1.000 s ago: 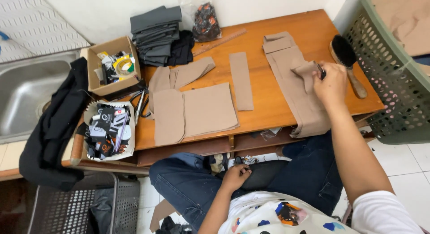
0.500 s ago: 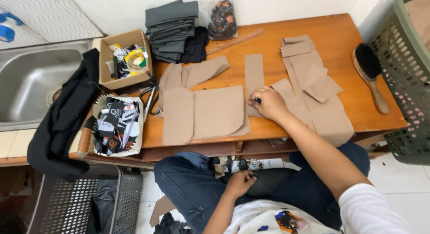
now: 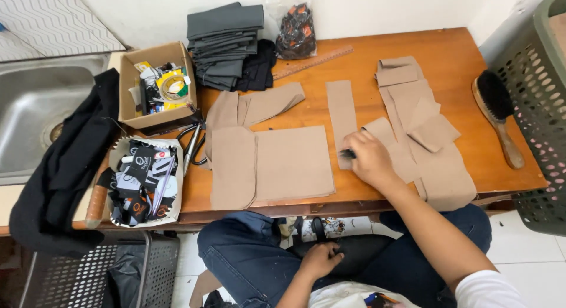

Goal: The person sits on the floor and uses a small knife to cut and trim a piece of beige fabric. They hold the fabric in their left hand and carefully cut along the edges with the knife in their right hand, occasionally adjusting the fabric's position.

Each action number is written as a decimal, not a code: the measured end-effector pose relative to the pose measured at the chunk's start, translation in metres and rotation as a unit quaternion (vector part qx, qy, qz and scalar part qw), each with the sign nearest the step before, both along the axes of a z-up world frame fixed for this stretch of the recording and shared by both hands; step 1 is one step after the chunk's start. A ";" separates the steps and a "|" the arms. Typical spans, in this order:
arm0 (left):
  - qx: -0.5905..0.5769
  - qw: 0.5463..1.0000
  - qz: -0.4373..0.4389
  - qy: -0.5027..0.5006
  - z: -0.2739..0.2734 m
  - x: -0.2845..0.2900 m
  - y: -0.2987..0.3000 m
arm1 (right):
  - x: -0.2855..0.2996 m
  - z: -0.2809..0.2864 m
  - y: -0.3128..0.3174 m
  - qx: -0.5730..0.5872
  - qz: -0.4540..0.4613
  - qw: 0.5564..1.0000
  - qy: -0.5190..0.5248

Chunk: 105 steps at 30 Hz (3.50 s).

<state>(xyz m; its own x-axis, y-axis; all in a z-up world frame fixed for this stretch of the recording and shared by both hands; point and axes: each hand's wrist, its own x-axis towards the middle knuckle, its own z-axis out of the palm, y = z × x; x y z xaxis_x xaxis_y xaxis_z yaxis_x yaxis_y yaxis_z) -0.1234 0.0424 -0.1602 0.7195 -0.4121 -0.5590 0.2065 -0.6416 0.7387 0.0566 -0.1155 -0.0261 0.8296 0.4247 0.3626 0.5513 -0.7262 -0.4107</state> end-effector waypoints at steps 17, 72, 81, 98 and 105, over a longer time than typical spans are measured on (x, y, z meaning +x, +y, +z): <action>0.245 0.939 -0.008 -0.239 0.031 -0.022 0.004 | -0.103 -0.007 -0.095 -0.143 -0.045 0.989 -0.018; -0.443 0.826 0.324 -0.125 0.259 -0.119 -0.030 | -0.256 0.107 -0.029 0.618 0.034 0.755 0.217; -0.443 0.836 0.312 -0.093 0.172 -0.116 -0.027 | -0.249 0.118 -0.030 0.584 0.019 0.791 0.183; -0.435 0.824 0.336 -0.140 0.221 -0.114 -0.032 | -0.258 0.119 -0.032 0.571 0.076 0.784 0.231; -0.428 0.829 0.330 -0.145 0.231 -0.117 -0.035 | -0.252 0.108 -0.035 0.553 0.065 0.796 0.236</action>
